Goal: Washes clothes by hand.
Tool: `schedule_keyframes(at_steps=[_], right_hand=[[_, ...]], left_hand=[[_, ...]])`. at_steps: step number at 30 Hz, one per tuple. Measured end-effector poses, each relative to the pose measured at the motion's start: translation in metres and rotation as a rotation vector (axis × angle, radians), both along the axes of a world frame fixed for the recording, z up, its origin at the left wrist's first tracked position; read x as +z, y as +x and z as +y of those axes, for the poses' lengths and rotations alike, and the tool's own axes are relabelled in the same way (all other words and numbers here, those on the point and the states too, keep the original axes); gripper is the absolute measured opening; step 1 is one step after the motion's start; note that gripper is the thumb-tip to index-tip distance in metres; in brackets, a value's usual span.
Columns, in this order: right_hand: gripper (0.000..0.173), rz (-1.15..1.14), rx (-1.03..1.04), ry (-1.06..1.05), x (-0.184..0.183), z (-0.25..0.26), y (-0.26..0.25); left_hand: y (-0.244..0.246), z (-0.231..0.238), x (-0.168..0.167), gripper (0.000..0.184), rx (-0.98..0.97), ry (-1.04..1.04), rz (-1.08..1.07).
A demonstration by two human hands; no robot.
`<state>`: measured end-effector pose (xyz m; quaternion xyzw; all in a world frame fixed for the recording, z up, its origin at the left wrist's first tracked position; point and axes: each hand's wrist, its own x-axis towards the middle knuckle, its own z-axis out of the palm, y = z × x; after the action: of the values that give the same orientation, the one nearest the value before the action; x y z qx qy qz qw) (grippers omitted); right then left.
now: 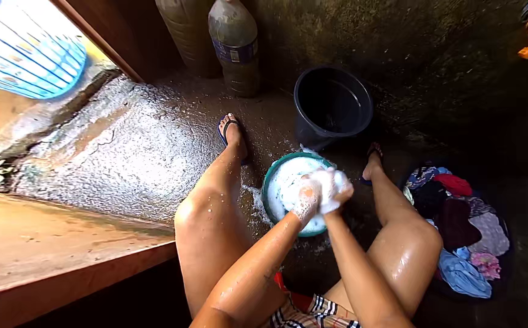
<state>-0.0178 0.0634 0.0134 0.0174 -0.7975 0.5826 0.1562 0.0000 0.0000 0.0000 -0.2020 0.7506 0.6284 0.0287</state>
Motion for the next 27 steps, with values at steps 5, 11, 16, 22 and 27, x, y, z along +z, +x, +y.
schedule_keyframes(at_steps=[5, 11, 16, 22, 27], right_hand=[[0.025, 0.285, 0.078, 0.097, -0.032, 0.0, -0.001], [0.062, -0.411, 0.616, -0.149, -0.043, 0.062, -0.059], [0.036, -0.113, 0.817, -0.202, 0.01, 0.072, -0.056], [0.037, 0.058, 0.617, -0.662, 0.079, 0.078, -0.058], [0.072, -0.264, 0.74, 0.429, 0.017, 0.104, -0.073]], left_hand=[[0.009, -0.018, 0.034, 0.032, -0.024, 0.224, 0.008], [0.0, -0.048, 0.103, 0.042, -0.352, 0.048, 0.096], [-0.009, -0.057, 0.065, 0.054, -0.492, -0.232, 0.069], [-0.017, -0.041, -0.003, 0.043, -0.827, -0.578, -0.488], [-0.002, -0.063, 0.078, 0.018, -0.403, 0.119, 0.223]])
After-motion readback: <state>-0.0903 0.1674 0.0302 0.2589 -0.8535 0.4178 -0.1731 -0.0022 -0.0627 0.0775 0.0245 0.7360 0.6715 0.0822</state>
